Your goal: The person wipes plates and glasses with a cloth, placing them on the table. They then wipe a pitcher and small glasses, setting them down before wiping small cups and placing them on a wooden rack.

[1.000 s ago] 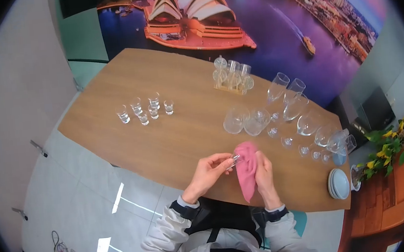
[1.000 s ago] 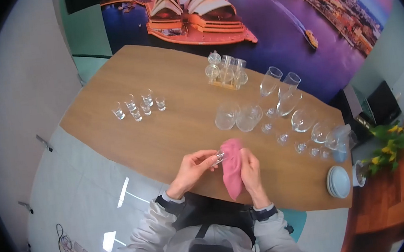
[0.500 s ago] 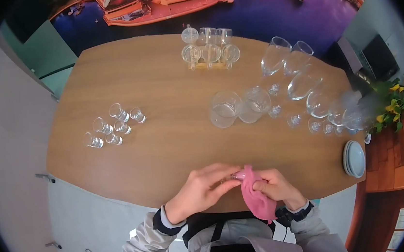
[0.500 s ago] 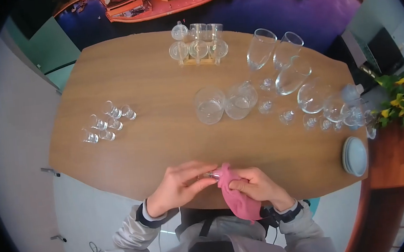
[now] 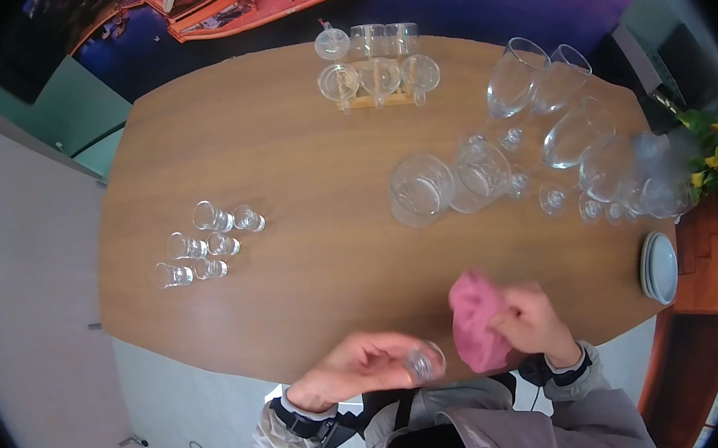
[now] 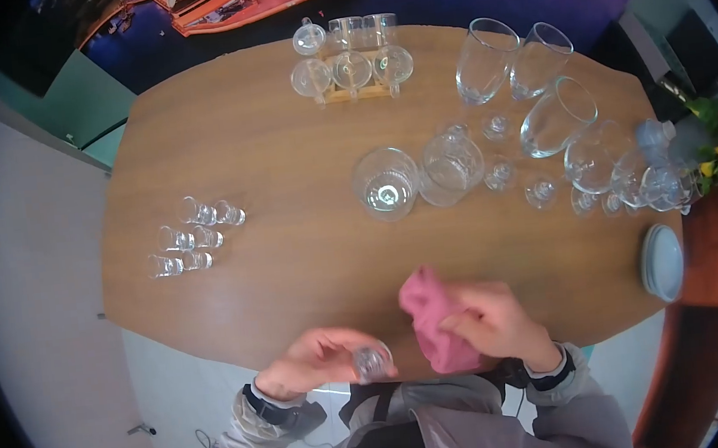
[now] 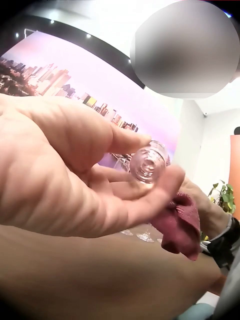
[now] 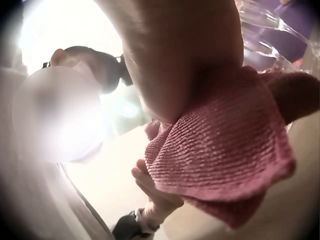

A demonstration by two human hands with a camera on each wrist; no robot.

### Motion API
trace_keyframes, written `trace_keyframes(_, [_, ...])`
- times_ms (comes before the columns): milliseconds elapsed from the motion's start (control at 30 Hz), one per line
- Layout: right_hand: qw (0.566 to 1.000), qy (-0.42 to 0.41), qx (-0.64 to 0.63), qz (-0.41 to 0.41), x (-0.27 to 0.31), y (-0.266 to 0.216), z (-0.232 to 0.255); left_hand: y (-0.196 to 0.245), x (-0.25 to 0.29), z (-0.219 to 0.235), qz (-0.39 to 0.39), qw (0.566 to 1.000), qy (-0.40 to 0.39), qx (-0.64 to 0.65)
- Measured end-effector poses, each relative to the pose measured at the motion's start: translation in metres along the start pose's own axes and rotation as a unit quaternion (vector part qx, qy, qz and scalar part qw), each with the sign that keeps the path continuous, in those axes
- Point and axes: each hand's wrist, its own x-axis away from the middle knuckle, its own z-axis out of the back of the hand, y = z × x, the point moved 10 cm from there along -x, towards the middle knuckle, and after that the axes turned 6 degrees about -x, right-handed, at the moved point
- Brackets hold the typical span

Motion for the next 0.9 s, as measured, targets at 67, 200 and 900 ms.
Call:
trace_keyframes(67, [0.990, 0.076, -0.073, -0.089, 0.007, 0.027, 0.010, 0.012, -0.001, 0.030, -0.036, 0.993, 0.112, 0.015])
trace_keyframes(200, [0.731, 0.384, -0.516, -0.229, 0.040, 0.060, 0.025, 0.059, -0.010, 0.099, -0.145, 0.885, 0.359, -0.258])
trace_keyframes(900, [0.780, 0.245, -0.565, -0.113, 0.058, 0.092, 0.001, 0.140, 0.045, 0.127, -0.146, 0.457, 0.576, -0.662])
